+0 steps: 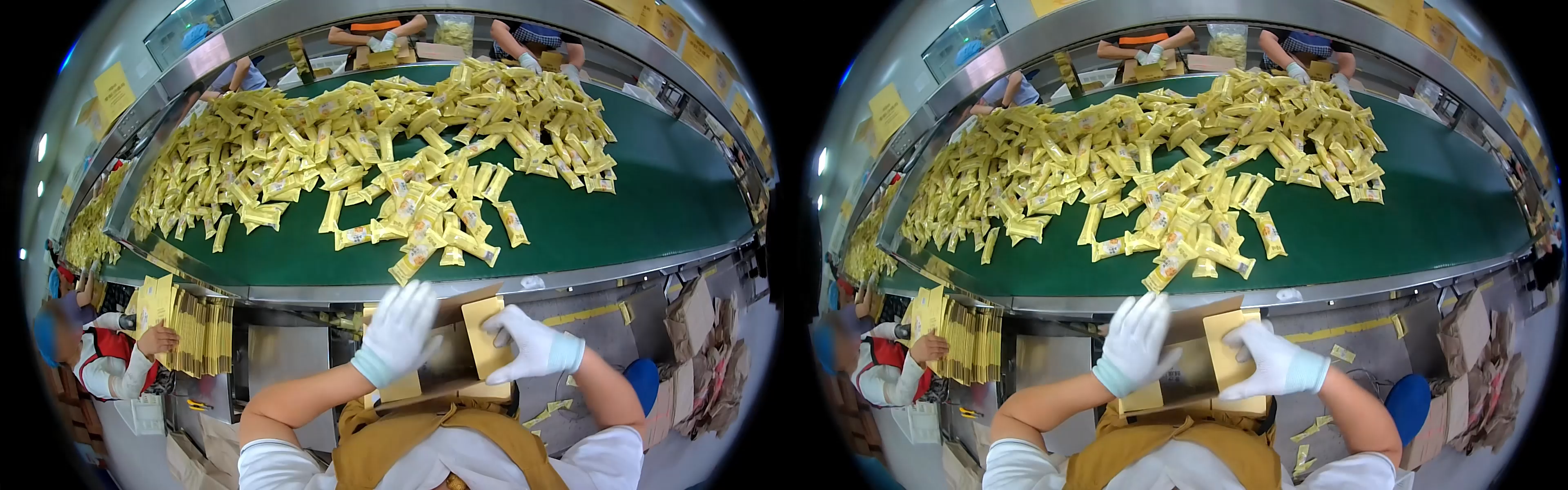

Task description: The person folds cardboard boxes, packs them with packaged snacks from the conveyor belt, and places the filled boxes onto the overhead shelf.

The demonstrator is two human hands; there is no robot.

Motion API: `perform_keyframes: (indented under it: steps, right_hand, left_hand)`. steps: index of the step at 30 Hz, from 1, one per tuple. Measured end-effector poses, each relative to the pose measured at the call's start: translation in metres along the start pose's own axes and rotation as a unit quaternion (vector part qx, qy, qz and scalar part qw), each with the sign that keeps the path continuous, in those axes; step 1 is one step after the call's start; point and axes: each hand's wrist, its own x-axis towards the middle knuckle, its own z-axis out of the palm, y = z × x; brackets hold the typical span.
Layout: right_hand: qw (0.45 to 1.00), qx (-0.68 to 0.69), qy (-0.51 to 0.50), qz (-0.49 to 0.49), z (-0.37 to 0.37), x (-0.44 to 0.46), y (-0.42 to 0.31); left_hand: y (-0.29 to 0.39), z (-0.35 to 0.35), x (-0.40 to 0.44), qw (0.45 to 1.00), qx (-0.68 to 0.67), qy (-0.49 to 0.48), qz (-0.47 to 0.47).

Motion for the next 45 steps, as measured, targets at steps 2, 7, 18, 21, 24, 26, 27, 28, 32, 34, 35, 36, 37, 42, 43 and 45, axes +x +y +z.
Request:
perform_keyframes:
  steps: [2,7,18,21,24,26,27,28,32,34,35,36,37,42,43,45]
  right_hand:
    - [0.994,0.045,0.072,0.070,0.004,-0.002,-0.013]
    - [0.948,-0.143,0.273,0.080,0.042,0.014,0.009]
    - [0.824,0.493,0.262,0.100,0.038,-0.004,0.148]
    - [0.835,0.435,0.327,0.077,0.065,-0.011,0.180]
    - [0.606,0.680,0.409,0.057,0.101,-0.009,0.174]
    - [0.849,0.295,0.415,0.144,0.064,-0.009,0.092]
    - [0.904,0.072,0.383,0.178,0.043,-0.013,0.056]
    - [0.925,0.027,0.354,0.136,0.033,-0.017,0.043]
    - [0.936,-0.116,0.285,0.170,0.033,0.002,-0.008]
    - [0.932,-0.171,0.246,0.205,0.053,0.026,-0.028]
    - [0.923,-0.214,0.213,0.237,0.067,0.037,-0.033]
    - [0.923,-0.227,0.196,0.242,0.081,0.045,-0.019]
    - [0.934,-0.181,0.205,0.230,0.088,0.046,-0.023]
    - [0.936,-0.182,0.205,0.221,0.091,0.047,-0.026]
    - [0.937,-0.171,0.217,0.214,0.090,0.045,-0.022]
    - [0.939,-0.149,0.240,0.197,0.086,0.038,-0.008]
  left_hand:
    - [-0.006,-0.007,0.005,0.989,-0.075,-0.085,-0.091]
    - [-0.001,-0.020,0.014,0.931,-0.238,-0.267,-0.068]
    - [-0.006,-0.029,0.011,0.953,-0.196,-0.194,-0.126]
    - [-0.029,-0.004,0.001,0.896,-0.397,-0.052,-0.190]
    - [-0.002,0.045,-0.027,0.573,-0.760,-0.006,-0.307]
    - [0.012,0.069,-0.058,0.452,-0.814,0.002,-0.365]
    - [0.016,0.085,-0.076,0.430,-0.816,0.002,-0.387]
    - [0.021,0.103,-0.097,0.406,-0.817,0.001,-0.410]
    - [0.012,0.172,-0.155,0.530,-0.699,-0.095,-0.471]
    - [-0.016,0.193,-0.166,0.824,-0.345,-0.244,-0.376]
    - [-0.016,0.177,-0.155,0.827,-0.315,-0.227,-0.407]
    - [-0.013,0.145,-0.135,0.828,-0.285,-0.210,-0.436]
    - [-0.012,0.125,-0.122,0.829,-0.253,-0.192,-0.461]
    - [0.002,0.018,-0.061,0.772,-0.435,-0.171,-0.431]
    - [-0.001,0.023,-0.065,0.784,-0.417,-0.178,-0.424]
    - [-0.011,0.034,-0.083,0.807,-0.380,-0.189,-0.411]
